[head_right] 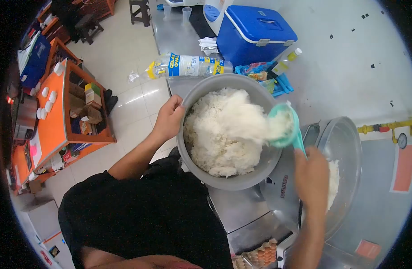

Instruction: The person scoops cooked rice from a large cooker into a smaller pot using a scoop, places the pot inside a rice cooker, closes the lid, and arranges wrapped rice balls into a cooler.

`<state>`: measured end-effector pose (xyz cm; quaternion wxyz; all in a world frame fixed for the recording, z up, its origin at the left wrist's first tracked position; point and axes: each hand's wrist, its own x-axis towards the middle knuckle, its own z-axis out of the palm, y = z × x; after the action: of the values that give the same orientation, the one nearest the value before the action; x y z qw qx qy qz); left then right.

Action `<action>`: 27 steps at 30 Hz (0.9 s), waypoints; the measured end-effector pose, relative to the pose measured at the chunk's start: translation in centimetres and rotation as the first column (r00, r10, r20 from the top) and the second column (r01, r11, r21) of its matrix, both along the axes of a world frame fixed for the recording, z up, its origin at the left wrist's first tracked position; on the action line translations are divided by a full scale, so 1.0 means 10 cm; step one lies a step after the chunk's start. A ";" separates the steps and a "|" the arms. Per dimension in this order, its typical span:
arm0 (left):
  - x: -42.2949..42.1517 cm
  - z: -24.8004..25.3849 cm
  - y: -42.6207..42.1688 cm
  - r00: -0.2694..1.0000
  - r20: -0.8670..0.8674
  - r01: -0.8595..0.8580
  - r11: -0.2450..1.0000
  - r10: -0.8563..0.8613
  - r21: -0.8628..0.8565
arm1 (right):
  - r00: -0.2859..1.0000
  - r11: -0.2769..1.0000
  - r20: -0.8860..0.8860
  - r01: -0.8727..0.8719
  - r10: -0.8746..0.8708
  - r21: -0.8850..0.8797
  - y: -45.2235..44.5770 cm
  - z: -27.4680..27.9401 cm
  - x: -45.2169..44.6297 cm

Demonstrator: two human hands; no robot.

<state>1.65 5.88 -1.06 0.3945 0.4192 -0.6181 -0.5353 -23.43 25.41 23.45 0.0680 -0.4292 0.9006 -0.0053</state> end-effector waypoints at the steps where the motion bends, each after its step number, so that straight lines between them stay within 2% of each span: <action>1: 0.00 0.01 -0.01 1.000 0.003 0.009 1.000 -0.009 0.006 | 0.992 0.999 -0.124 -0.013 0.018 0.041 -0.10 -0.13 0.08; 2: 0.01 0.02 -0.01 1.000 0.008 0.016 1.000 -0.016 0.017 | 0.969 0.996 -0.242 -0.023 0.044 0.089 -0.19 -0.21 0.16; 5: 0.02 -0.02 -0.02 0.999 0.024 0.028 0.999 -0.028 0.019 | 0.965 0.977 -0.258 0.095 -0.044 0.189 -0.36 -0.33 0.34; 8: 0.05 0.02 -0.03 0.998 0.040 0.054 0.998 -0.055 0.029 | 0.959 0.999 -0.282 0.035 -0.023 0.035 -0.30 -0.48 0.30; 11: 0.07 0.06 -0.05 0.997 0.039 0.073 0.997 -0.074 0.015 | 0.979 0.983 -0.186 0.043 -0.077 -0.181 -0.29 -0.48 0.36; 14: 0.06 0.06 -0.06 0.996 0.036 0.084 0.996 -0.085 0.012 | 0.985 0.988 -0.126 0.103 -0.118 -0.119 -0.20 -0.81 0.34; 17: 0.08 0.12 -0.08 0.992 0.038 0.120 0.991 -0.122 0.058 | 0.977 0.985 -0.170 0.108 -0.130 -0.134 -0.18 -0.94 0.39; 20: 0.09 0.14 -0.08 0.988 0.068 0.130 0.987 -0.137 0.096 | 0.971 0.911 -0.021 0.216 -0.238 -0.353 -0.41 -0.58 0.64; 23: 0.07 0.09 -0.06 0.992 0.063 0.103 0.994 -0.106 0.049 | 0.986 0.948 0.023 0.162 -0.162 -0.275 -0.51 -0.39 0.55; 26: 0.05 0.10 -0.07 0.995 0.041 0.095 0.995 -0.096 0.024 | 0.978 0.991 -0.209 -0.019 -0.009 -0.132 -0.75 -1.08 0.30; 27: 0.07 0.10 -0.06 0.994 0.042 0.102 0.994 -0.103 0.026 | 0.980 0.994 -0.200 -0.005 -0.016 -0.105 -0.81 -1.19 0.25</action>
<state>2.35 5.23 -0.01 0.3480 0.4031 -0.6409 -0.5529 -20.97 17.31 11.53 -0.0456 -0.4283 0.9025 -0.0096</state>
